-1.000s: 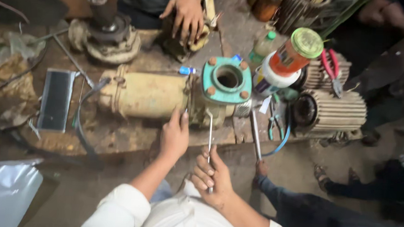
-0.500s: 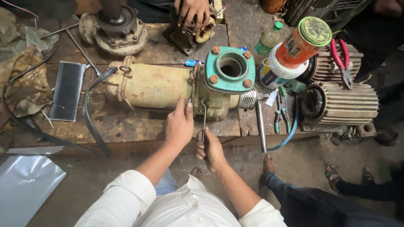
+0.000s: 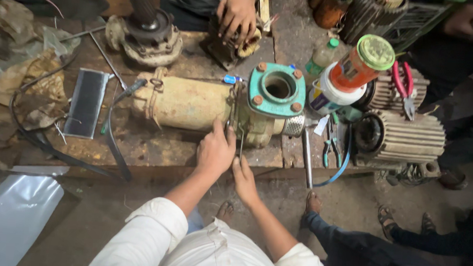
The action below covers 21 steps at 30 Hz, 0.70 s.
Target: The person uses a wrench to loosen and tighten bolts on a cylindrical motor assembly on a workbench. They repeatedly adjust the bolts and reposition the motor while other people work nearby.
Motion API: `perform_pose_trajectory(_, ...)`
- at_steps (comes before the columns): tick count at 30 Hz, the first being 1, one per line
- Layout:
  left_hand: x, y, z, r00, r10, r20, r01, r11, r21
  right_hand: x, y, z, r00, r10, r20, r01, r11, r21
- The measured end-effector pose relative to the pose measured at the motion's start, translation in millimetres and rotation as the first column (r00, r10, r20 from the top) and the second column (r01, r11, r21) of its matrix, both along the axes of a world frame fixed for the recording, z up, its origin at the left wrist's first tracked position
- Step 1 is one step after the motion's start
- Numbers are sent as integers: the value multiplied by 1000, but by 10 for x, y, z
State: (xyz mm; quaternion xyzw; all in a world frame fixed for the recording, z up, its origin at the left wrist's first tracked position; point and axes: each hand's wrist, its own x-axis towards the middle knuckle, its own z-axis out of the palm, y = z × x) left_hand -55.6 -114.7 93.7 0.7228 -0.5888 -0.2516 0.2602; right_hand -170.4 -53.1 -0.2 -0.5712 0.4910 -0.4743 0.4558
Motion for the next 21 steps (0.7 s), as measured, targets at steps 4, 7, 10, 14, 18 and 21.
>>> perform_pose_trajectory(4,3,-50,57,999,-26,22,23,994,109,30,157,8,937,-18,-350,42,997,61)
perform_pose_trajectory(7,20,-41,53,998,-21,-59,28,992,121,33,202,38,873,30,-487,41,990,135)
perform_pose_trajectory(10,28,-11,-1,993,37,-114,-22,991,131,53,189,67,872,43,-487,22,992,127)
perform_pose_trajectory(14,15,-5,-96,978,33,-205,-39,999,-29,81,160,76,882,32,-471,77,974,211)
perform_pose_trajectory(18,32,-78,-147,955,83,-286,-32,983,180,112,130,39,895,-48,-444,57,998,6)
perform_pose_trajectory(21,88,-112,-145,932,-53,-357,162,946,282,156,78,10,824,-30,-565,63,997,39)
